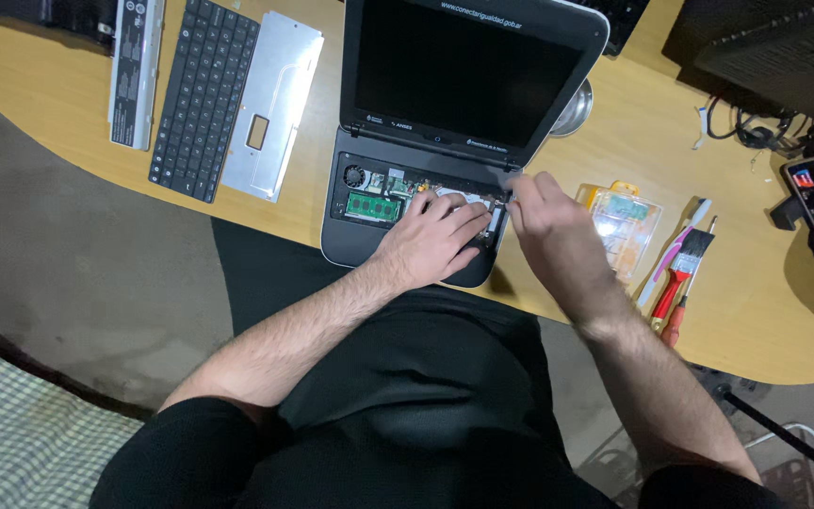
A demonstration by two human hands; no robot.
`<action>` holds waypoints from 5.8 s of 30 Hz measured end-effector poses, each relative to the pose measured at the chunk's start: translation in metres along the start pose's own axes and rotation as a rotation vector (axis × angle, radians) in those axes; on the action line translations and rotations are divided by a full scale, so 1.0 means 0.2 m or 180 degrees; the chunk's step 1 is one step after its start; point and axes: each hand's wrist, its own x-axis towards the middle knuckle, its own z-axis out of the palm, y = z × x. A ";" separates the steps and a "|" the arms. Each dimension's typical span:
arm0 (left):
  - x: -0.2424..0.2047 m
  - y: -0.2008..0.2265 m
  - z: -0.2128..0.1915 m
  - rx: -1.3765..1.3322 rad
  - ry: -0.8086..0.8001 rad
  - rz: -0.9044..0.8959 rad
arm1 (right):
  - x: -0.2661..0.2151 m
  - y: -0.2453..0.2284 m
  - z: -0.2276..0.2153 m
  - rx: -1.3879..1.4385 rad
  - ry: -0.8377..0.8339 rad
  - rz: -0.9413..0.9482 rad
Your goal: The person disassembles a white laptop by removing screws from the back cover, then flips it over to remove the keyboard and a metal cover. They proceed to unscrew and remove the hard drive from the internal chassis.
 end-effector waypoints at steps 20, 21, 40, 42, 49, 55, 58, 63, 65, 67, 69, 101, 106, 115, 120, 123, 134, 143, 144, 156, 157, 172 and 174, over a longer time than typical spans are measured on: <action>-0.01 -0.01 0.11 -0.1737 0.0580 -0.0946 | -0.34 -0.19 0.40 0.5575 0.1713 0.3100; 0.00 0.01 0.06 -0.1993 0.0644 -0.1058 | -0.34 -0.22 0.40 0.6083 0.1790 0.3456; 0.04 0.12 0.00 -0.3578 0.0498 -0.2420 | -0.46 -0.34 0.41 0.7161 0.1421 0.3303; 0.03 0.15 0.04 -0.3970 0.0413 -0.2540 | -0.49 -0.37 0.52 0.7717 0.1261 0.2427; 0.07 0.24 0.02 -0.4112 0.0064 -0.2599 | -0.47 -0.36 0.56 0.6299 0.0766 0.2542; 0.05 0.23 0.05 -0.4216 0.0131 -0.2691 | -0.41 -0.35 0.50 0.5300 0.0836 0.2950; 0.02 0.22 0.13 -0.3928 0.0101 -0.2838 | -0.38 -0.34 0.46 0.3897 0.1147 0.2421; 0.07 0.25 0.07 -0.3719 0.0146 -0.2525 | -0.38 -0.32 0.54 0.3012 0.1323 0.1824; 0.04 0.25 0.06 -0.3960 0.0211 -0.2558 | -0.37 -0.29 0.50 0.3187 0.1239 0.1946; 0.05 0.25 0.01 -0.4215 0.0275 -0.2593 | -0.31 -0.26 0.43 0.3354 0.1142 0.2072; 0.08 0.24 -0.08 -0.3654 -0.0004 -0.2317 | -0.21 -0.22 0.32 0.4322 0.1343 0.3223; -0.01 0.11 -0.02 -0.2967 -0.0891 -0.1534 | 0.21 0.19 0.86 0.5324 0.2921 0.4162; -0.06 0.10 -0.04 -0.3168 -0.0763 -0.1501 | 0.08 0.14 0.74 0.5806 0.2631 0.3897; -0.24 0.04 -0.08 -0.1318 -0.0279 -0.0545 | -0.37 -0.18 0.31 0.4969 0.1038 0.3065; -0.15 0.01 -0.02 -0.0585 0.0396 0.0169 | -0.50 -0.18 0.32 0.3302 0.0504 0.2340; -0.11 0.02 0.01 -0.0500 0.0264 0.0259 | -0.52 -0.17 0.37 0.2826 0.0539 0.1932; -0.12 0.00 0.05 -0.0579 0.0072 0.0141 | -0.42 -0.18 0.29 0.2335 0.0602 0.1265; -0.13 -0.01 0.06 -0.0672 0.0029 0.0075 | -0.41 -0.17 0.31 0.2057 0.0355 0.1047; -0.12 -0.01 0.05 -0.0692 0.0033 0.0072 | -0.39 -0.17 0.28 0.2119 0.0277 0.0985; -0.12 -0.01 0.03 -0.0715 -0.0102 0.0016 | -0.32 -0.14 0.23 0.1491 -0.0214 0.0506; -0.12 -0.01 0.03 -0.0721 -0.0097 0.0017 | -0.28 -0.14 0.14 0.1486 -0.0218 0.0507; -0.11 -0.01 0.02 -0.0693 -0.0177 -0.0003 | -0.17 -0.08 -0.01 0.1423 -0.0557 -0.0244; -0.11 -0.01 0.01 -0.0682 -0.0199 0.0018 | -0.12 -0.07 -0.05 0.2100 -0.0929 0.0102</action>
